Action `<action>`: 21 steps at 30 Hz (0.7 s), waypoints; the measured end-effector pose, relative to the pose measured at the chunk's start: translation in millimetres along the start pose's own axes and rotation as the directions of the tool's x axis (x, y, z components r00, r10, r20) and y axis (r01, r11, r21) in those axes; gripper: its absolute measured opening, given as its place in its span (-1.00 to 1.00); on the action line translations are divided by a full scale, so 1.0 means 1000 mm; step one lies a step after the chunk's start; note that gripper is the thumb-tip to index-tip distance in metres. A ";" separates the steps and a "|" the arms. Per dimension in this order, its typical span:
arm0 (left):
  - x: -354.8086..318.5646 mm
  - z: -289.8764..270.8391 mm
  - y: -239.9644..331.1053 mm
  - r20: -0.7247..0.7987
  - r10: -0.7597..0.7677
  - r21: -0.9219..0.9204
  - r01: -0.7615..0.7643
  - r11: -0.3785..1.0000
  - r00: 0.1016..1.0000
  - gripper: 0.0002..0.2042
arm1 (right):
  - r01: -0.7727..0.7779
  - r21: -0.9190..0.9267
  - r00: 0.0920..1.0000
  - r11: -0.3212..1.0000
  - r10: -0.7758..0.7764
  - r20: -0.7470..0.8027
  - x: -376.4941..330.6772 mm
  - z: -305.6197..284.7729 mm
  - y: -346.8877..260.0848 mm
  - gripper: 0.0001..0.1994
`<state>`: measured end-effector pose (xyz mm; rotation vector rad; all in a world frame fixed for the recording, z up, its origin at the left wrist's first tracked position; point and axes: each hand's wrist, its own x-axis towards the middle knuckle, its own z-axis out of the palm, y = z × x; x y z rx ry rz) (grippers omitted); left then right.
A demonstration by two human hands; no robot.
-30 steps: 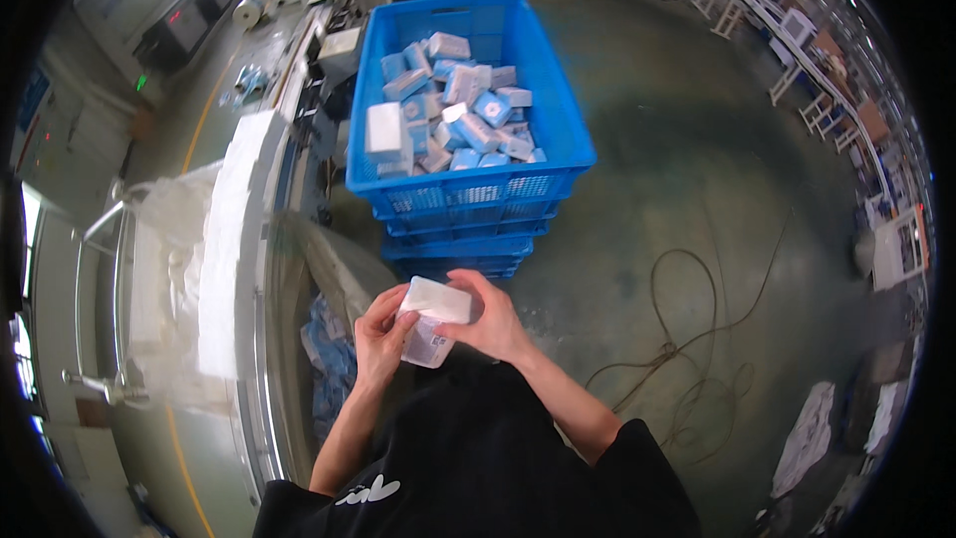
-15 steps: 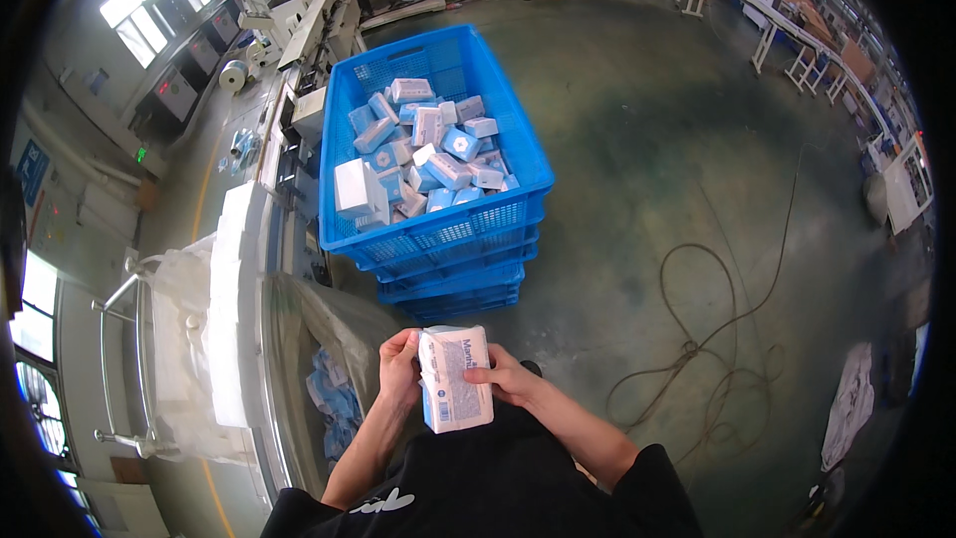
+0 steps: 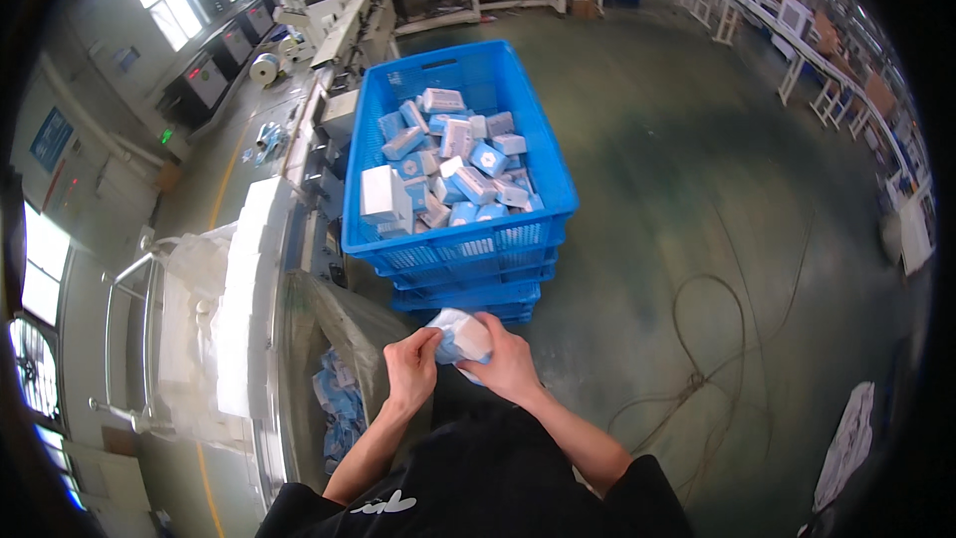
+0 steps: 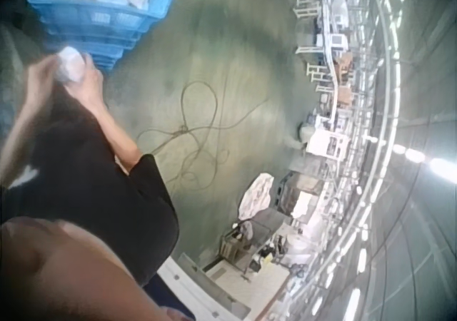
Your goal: The person takes boxes from a conveyor belt, checks them, and places them into a blue crate before moving to another area to place individual packaged items into a large bag.
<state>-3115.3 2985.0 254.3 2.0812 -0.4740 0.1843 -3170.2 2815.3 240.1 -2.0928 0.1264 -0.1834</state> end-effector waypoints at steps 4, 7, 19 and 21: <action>0.018 -0.053 -0.033 -0.087 -0.102 0.092 0.110 0.990 0.991 -0.90 | -0.072 0.306 0.978 0.949 0.008 0.207 -0.010 -0.029 0.008 -0.19; 0.011 -0.058 -0.062 -0.050 -0.250 0.057 0.253 0.966 0.967 -0.89 | -0.086 0.346 0.966 0.934 -0.007 0.257 -0.011 -0.026 -0.017 -0.22; -0.065 -0.032 -0.153 0.659 -0.445 -0.726 0.667 -0.166 0.607 -0.65 | -0.050 0.000 0.957 0.999 0.048 0.287 -0.005 0.001 0.023 -0.28; -0.056 -0.040 -0.113 0.763 -0.207 -0.622 0.607 -0.494 0.613 -0.38 | -0.096 -0.092 0.939 0.991 0.121 0.322 0.004 0.002 0.020 -0.31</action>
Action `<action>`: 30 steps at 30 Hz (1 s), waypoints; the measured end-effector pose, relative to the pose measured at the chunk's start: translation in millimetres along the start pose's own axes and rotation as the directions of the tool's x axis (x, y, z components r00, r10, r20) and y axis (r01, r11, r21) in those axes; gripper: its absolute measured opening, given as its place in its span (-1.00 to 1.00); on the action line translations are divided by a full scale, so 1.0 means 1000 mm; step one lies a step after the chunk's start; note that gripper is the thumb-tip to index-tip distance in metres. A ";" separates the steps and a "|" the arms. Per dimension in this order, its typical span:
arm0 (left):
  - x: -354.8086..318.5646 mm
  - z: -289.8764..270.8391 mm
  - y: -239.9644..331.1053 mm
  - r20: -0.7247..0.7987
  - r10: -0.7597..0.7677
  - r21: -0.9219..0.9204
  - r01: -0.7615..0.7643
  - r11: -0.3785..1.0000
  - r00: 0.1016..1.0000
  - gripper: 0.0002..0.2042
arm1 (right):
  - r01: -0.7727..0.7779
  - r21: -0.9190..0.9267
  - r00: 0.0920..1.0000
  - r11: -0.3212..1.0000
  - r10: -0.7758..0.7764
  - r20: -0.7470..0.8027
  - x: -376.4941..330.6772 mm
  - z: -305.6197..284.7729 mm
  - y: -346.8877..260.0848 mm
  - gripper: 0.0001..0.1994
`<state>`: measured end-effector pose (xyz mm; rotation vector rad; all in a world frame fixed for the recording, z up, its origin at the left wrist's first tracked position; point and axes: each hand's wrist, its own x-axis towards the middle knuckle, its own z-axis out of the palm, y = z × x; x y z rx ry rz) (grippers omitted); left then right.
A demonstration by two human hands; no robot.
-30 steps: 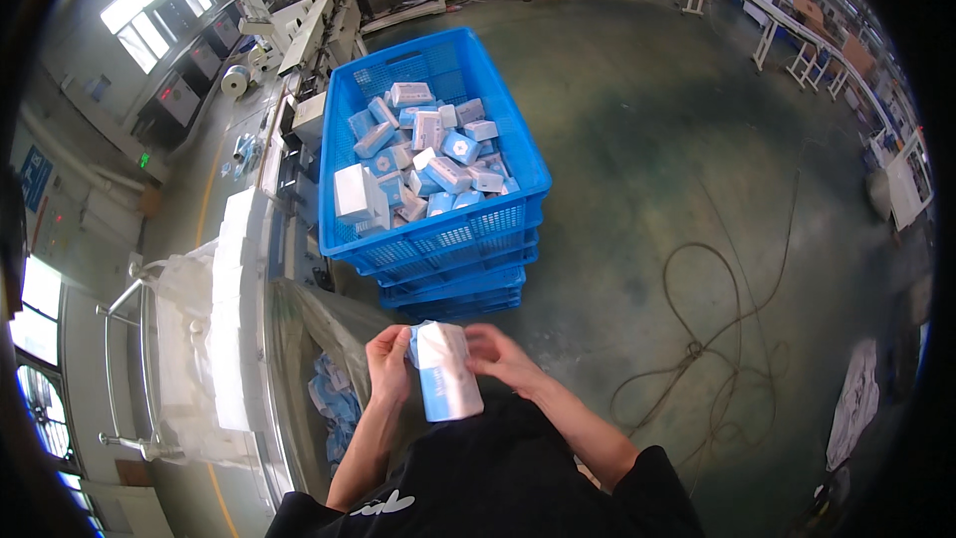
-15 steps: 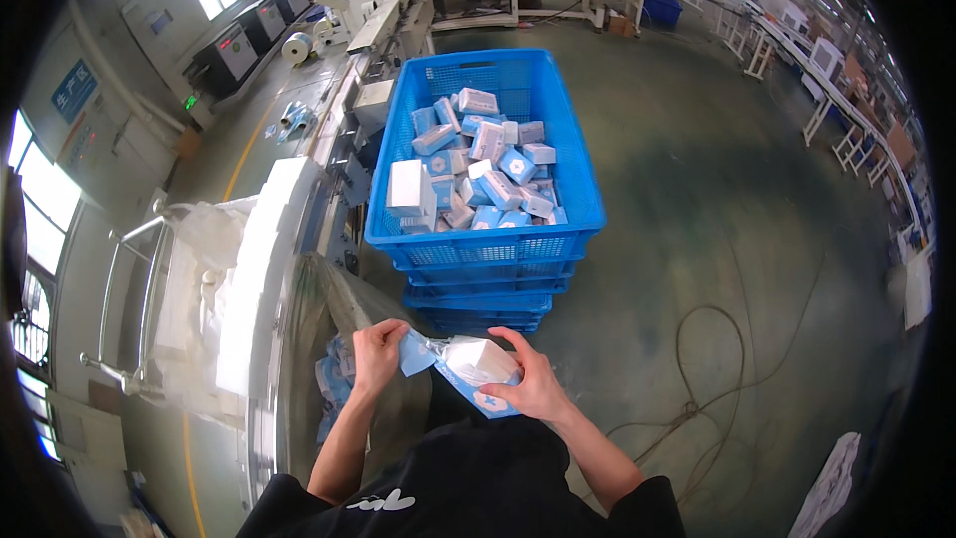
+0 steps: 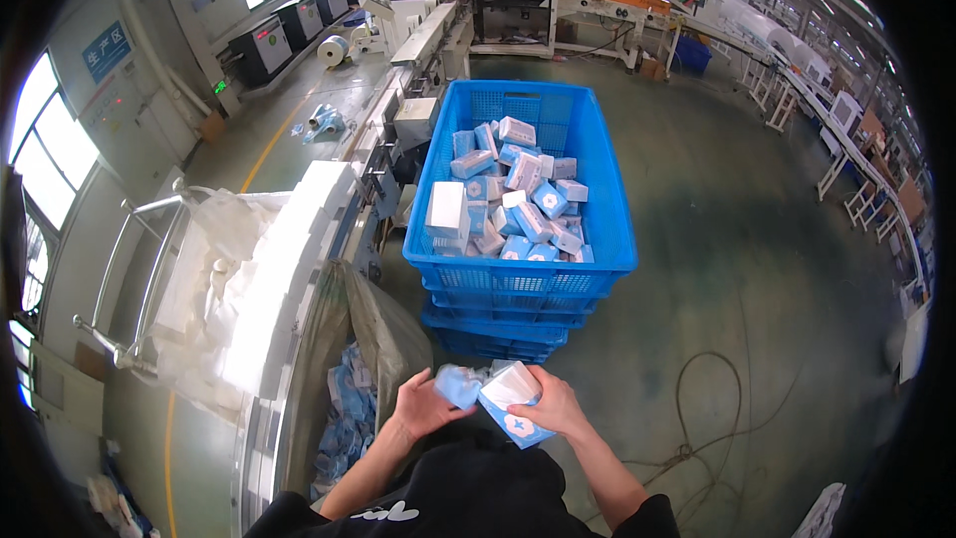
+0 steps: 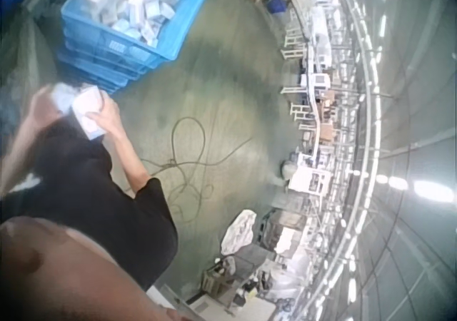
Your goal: The person takes boxes from a conveyor belt, checks them, and places them into a blue crate before moving to another area to place individual packaged items into a large bag.
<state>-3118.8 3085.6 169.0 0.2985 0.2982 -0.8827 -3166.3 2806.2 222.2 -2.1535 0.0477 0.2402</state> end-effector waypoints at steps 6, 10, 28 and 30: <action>0.022 -0.012 -0.023 -0.332 0.026 0.516 0.159 0.842 0.943 -0.34 | 0.001 -0.073 0.998 0.997 0.004 0.058 0.005 0.025 -0.003 -0.25; 0.030 -0.030 -0.028 -0.319 0.100 0.670 0.149 0.727 0.943 -0.50 | 0.007 -0.156 0.994 0.988 0.010 0.112 -0.004 0.032 -0.003 -0.20; -0.011 0.039 -0.034 0.064 -0.199 0.837 0.056 0.544 0.978 -0.46 | -0.015 0.692 0.803 0.722 -0.404 0.438 -0.029 -0.039 0.009 -0.07; -0.009 0.045 -0.043 0.085 -0.221 0.644 0.116 0.756 0.972 -0.37 | 0.075 0.756 0.769 0.650 -0.520 0.371 -0.027 -0.038 0.007 0.01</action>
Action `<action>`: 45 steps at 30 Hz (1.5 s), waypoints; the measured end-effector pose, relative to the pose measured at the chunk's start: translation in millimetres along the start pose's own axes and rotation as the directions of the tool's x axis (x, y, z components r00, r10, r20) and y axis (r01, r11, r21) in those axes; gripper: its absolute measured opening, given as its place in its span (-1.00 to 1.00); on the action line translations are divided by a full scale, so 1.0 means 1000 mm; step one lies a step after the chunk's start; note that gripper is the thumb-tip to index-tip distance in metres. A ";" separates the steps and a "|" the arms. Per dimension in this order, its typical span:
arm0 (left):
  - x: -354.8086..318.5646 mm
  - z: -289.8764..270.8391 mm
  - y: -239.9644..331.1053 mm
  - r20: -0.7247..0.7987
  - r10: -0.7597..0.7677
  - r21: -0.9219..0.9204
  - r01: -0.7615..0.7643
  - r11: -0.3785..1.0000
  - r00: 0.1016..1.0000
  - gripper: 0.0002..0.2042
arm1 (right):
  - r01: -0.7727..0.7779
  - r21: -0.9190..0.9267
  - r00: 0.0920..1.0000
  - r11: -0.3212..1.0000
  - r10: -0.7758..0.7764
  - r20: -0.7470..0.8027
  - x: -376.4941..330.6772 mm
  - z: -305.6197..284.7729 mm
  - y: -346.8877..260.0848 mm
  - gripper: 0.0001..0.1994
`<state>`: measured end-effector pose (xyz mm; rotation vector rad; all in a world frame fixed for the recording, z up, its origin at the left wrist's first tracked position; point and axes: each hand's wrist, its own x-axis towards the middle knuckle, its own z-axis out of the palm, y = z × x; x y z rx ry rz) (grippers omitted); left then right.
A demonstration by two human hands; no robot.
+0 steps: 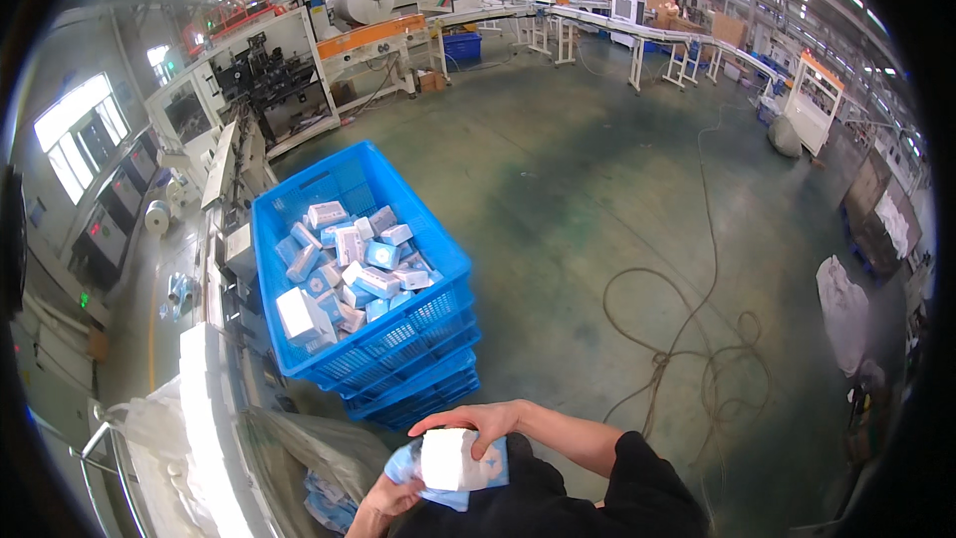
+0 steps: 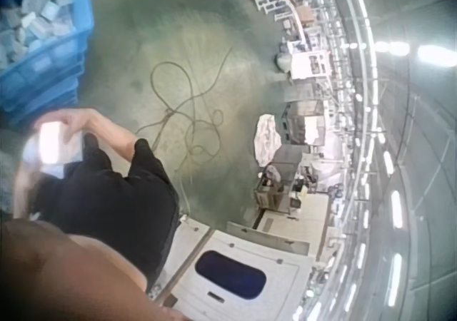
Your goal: The person takes boxes from a conveyor belt, checks them, and places them into a blue crate before moving to another area to place individual packaged items into a large bag.
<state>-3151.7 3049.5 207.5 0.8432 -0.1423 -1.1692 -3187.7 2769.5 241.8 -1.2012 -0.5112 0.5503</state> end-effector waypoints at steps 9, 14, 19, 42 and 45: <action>0.031 -0.040 0.015 -0.440 -0.004 -0.078 -0.034 0.996 0.898 -0.65 | -0.083 -0.389 0.976 0.917 -0.005 -0.218 0.026 0.012 -0.003 -0.17; -0.012 -0.071 0.011 -0.276 0.007 -0.121 -0.042 0.992 0.961 -0.55 | 0.038 -0.028 0.856 0.999 -0.047 -0.514 0.048 0.022 0.013 -0.21; -0.031 -0.064 -0.005 -0.336 0.124 0.244 -0.041 0.969 0.934 -0.82 | 0.193 0.329 0.785 0.924 0.056 -0.617 0.094 0.043 0.047 -0.31; -0.198 -0.343 -0.150 -0.947 0.149 0.308 0.936 0.173 0.284 -0.58 | -0.224 0.309 0.555 0.924 0.381 -0.740 0.267 -0.313 0.005 -0.39; -0.194 -0.333 -0.152 -0.920 0.267 0.350 0.909 0.226 0.288 -0.52 | -0.411 0.365 0.573 0.836 0.548 -0.610 0.312 -0.368 0.066 -0.44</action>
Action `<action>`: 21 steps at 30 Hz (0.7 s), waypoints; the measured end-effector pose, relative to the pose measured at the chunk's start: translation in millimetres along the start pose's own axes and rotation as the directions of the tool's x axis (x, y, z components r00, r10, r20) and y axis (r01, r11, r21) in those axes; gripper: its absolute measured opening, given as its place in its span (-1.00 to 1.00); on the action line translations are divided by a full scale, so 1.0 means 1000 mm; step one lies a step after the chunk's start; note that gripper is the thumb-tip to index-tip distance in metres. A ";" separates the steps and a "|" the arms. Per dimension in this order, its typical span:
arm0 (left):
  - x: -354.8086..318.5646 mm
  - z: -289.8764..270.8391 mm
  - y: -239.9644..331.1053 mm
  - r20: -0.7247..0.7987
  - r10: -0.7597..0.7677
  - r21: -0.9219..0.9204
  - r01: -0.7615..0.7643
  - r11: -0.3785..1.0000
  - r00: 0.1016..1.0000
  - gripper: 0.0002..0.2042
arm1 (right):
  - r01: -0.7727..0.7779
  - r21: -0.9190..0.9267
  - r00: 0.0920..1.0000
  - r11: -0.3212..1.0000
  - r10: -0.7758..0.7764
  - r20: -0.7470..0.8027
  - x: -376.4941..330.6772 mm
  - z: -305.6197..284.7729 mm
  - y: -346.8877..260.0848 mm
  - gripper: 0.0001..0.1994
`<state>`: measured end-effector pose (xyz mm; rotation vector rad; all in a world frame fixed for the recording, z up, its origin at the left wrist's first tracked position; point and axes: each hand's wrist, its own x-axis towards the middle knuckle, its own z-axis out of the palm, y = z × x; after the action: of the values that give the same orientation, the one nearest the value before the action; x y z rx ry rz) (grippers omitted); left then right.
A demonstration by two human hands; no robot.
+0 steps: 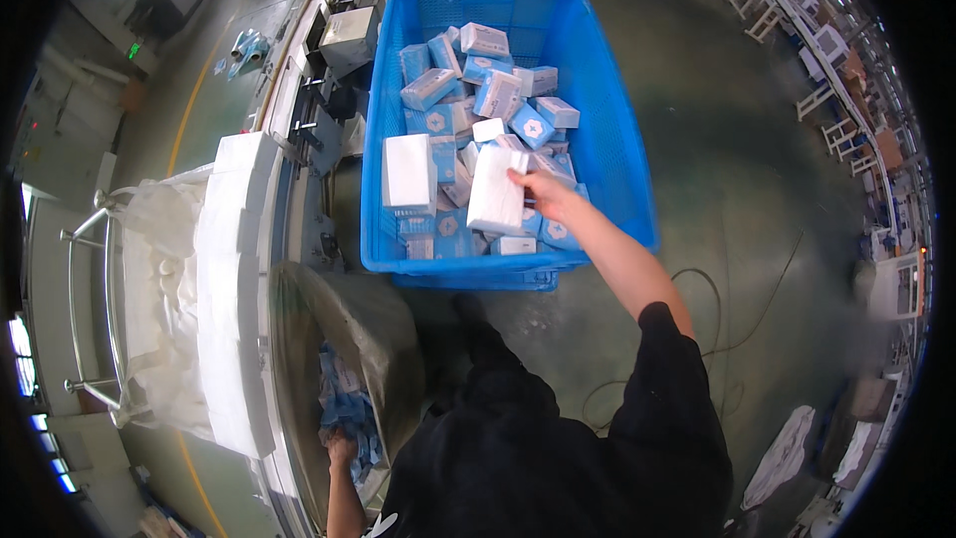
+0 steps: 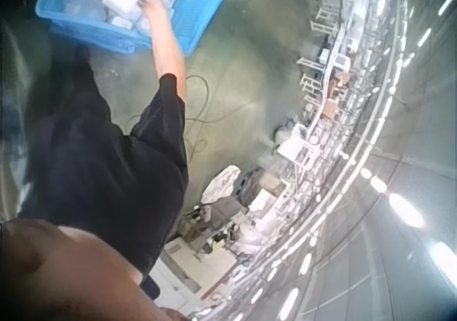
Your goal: The person takes boxes from a conveyor belt, checks them, and places them into a blue crate before moving to another area to place individual packaged items into a large bag.
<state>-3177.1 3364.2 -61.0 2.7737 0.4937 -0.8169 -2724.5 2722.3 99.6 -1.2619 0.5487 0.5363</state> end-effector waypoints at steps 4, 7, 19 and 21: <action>-0.009 -0.034 0.039 0.039 -0.219 -0.209 0.222 0.952 0.975 -0.46 | -0.191 -0.068 0.979 0.979 0.195 0.059 0.091 -0.003 0.053 -0.53; -0.027 -0.038 0.054 -0.099 -0.216 -0.219 0.191 0.957 0.971 -0.47 | -0.282 -0.088 0.955 0.955 0.288 0.066 0.135 0.009 0.080 -0.45; -0.064 -0.035 0.110 0.137 -0.355 -0.389 0.380 0.839 0.925 -0.52 | -0.265 -0.021 0.964 0.964 0.265 -0.013 0.175 0.037 0.093 -0.57; -0.065 -0.037 0.111 0.126 -0.354 -0.434 0.373 0.820 0.927 -0.52 | -0.252 -0.041 0.967 0.967 0.250 -0.055 0.177 0.036 0.099 -0.59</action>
<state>-3168.8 3255.8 17.0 2.2544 1.0815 -0.7126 -2651.6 2791.6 -79.8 -1.2607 0.7472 0.7348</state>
